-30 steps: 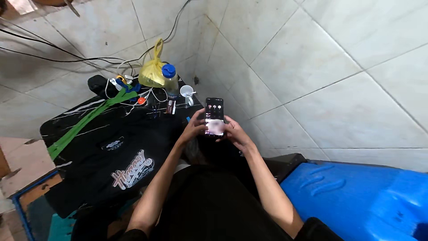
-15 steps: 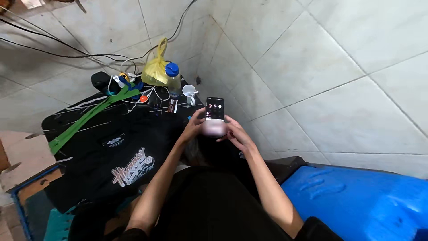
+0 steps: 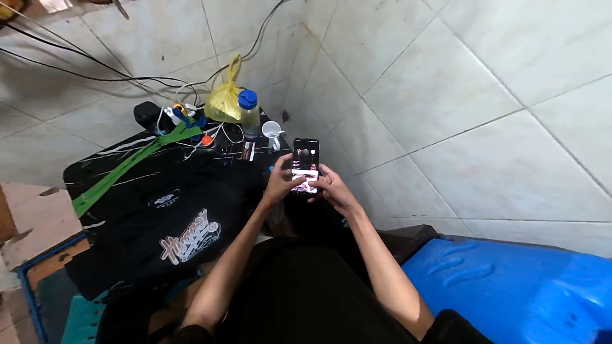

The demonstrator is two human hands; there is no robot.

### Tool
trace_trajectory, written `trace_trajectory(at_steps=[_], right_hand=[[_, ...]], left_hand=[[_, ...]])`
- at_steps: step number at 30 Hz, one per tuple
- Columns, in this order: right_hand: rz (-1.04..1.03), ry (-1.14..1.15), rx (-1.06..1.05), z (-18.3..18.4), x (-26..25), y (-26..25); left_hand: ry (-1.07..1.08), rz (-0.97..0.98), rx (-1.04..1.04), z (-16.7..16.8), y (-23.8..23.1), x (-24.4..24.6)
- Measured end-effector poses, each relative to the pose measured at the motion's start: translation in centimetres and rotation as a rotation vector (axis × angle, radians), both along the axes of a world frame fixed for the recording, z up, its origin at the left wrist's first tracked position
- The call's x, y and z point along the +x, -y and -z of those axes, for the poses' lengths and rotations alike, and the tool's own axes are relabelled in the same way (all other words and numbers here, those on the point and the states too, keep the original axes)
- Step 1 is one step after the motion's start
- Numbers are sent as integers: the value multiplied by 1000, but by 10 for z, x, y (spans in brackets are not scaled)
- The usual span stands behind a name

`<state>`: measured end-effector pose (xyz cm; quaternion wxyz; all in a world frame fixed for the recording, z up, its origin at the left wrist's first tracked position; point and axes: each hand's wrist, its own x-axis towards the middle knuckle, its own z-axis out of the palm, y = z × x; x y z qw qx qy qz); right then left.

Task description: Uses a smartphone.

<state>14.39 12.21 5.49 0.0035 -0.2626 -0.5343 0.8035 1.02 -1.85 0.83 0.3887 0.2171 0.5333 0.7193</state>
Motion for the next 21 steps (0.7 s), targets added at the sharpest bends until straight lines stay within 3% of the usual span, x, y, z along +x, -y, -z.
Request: trace_trajectory(at_steps=[21], right_hand=[[68,26,-82,-6,6,-1]], left_hand=[[76,165,66,-2,6,-7]])
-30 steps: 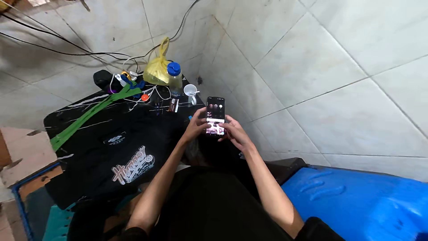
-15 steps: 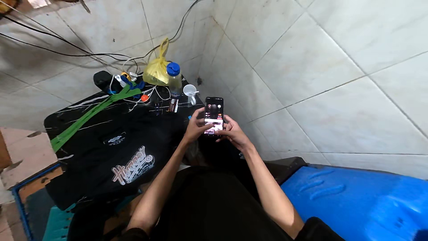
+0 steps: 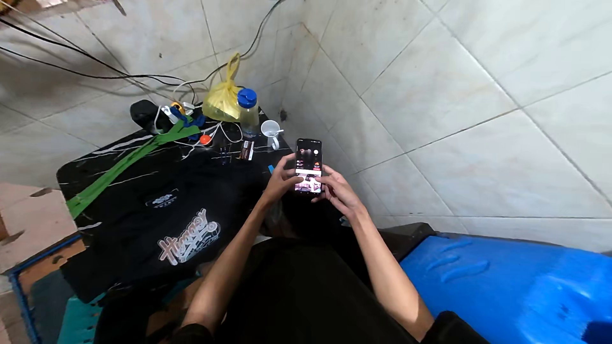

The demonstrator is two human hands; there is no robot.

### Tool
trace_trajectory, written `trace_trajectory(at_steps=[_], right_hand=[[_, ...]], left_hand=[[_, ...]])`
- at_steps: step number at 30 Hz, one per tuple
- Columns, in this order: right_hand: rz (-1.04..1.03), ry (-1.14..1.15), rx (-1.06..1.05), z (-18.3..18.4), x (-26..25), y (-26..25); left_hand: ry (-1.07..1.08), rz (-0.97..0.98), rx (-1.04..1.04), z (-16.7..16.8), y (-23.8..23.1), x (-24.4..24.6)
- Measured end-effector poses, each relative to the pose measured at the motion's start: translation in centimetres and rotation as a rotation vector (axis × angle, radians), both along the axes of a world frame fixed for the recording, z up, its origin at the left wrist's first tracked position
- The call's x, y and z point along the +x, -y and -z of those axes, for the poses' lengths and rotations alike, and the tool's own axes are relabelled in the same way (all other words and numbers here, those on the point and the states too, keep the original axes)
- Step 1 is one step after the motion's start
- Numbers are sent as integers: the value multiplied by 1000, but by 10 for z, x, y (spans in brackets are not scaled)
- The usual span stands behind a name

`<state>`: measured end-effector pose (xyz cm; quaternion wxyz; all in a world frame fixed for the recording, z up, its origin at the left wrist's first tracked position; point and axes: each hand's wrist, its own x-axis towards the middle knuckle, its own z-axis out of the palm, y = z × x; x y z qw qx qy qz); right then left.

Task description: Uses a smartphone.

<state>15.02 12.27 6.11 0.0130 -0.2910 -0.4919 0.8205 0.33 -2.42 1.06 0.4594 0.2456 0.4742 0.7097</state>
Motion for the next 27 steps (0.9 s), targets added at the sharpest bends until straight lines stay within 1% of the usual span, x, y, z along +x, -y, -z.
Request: trace_trajectory(at_steps=[10,19,23,27], right_hand=[[15,17,19,4,-1,-3],[20,28,26,9,0,-9],[21,25,28,10,0,-9],[15,37,29,11,0,-10]], left_hand=[[15,18,-21,-2,-2,0],[28,24,-23,3,-5,1],[-5,18,-46,-1,-5,2],[-4,14,-36,2,-5,2]])
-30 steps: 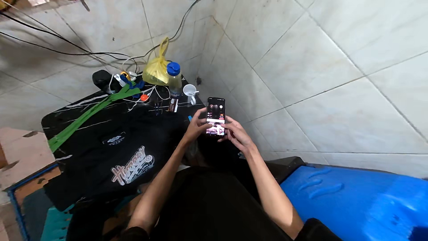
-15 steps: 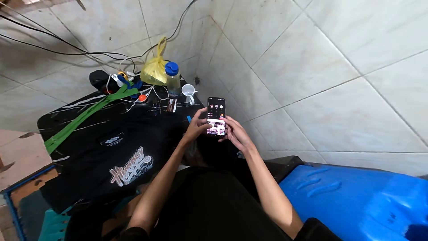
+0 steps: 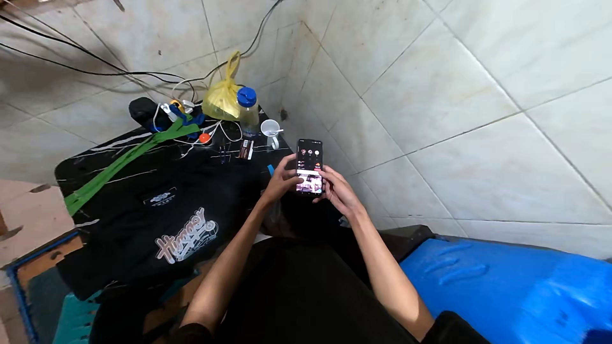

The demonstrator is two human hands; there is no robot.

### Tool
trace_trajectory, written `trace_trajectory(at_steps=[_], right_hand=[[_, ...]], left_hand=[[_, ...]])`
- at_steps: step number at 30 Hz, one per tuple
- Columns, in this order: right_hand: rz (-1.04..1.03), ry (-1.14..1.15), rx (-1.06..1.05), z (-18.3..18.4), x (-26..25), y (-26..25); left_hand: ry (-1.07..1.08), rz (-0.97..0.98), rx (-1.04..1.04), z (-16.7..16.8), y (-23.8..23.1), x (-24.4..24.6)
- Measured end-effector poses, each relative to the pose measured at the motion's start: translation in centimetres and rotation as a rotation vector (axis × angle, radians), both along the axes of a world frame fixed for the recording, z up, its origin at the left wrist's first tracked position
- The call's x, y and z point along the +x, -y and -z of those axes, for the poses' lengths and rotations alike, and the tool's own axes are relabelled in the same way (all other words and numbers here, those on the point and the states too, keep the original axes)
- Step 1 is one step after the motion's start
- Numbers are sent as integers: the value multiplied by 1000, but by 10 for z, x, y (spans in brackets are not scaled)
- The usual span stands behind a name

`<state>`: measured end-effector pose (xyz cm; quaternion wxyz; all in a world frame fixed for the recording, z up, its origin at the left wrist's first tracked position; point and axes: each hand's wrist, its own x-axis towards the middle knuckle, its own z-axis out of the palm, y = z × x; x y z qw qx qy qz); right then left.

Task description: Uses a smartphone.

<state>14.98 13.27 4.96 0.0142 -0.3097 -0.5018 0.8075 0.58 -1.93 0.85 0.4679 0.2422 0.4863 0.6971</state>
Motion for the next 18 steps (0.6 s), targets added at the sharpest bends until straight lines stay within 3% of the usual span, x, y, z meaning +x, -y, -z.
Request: trace_trajectory(at_steps=[18], right_hand=[[-68,18,10,5,-14,-3]], left_hand=[[36,-57,-34,7,6,-4]])
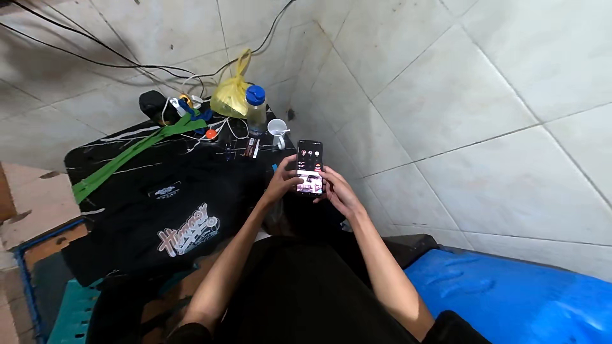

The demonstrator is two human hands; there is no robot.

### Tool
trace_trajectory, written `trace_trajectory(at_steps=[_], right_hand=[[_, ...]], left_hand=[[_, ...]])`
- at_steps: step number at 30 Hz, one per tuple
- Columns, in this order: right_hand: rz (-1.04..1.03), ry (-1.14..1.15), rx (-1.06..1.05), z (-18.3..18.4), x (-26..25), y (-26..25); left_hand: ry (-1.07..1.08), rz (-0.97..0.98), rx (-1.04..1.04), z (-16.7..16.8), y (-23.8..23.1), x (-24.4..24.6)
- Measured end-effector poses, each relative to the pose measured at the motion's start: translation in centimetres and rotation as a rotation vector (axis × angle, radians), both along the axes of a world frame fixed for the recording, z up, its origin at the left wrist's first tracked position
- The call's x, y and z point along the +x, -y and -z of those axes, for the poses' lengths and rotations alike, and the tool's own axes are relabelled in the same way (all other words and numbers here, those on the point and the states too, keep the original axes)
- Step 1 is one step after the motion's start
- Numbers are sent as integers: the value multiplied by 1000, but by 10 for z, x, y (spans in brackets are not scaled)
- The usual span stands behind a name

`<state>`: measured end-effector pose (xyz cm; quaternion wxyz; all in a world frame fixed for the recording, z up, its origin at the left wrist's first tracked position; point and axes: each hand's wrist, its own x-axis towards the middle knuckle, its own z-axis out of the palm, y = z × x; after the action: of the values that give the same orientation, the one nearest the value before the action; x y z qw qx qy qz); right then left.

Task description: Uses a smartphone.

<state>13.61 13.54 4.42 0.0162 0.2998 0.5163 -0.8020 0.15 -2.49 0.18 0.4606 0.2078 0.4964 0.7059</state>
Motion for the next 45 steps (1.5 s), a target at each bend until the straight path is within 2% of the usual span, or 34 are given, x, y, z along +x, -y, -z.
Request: trace_trajectory(at_steps=[29,45], right_hand=[[-115,30,-6,12,-33,-2],[-120,19,0,14,-35,-1]], left_hand=[[-20,-99,-71,13,14,-17],[13,-76,-55,11,14,-19]])
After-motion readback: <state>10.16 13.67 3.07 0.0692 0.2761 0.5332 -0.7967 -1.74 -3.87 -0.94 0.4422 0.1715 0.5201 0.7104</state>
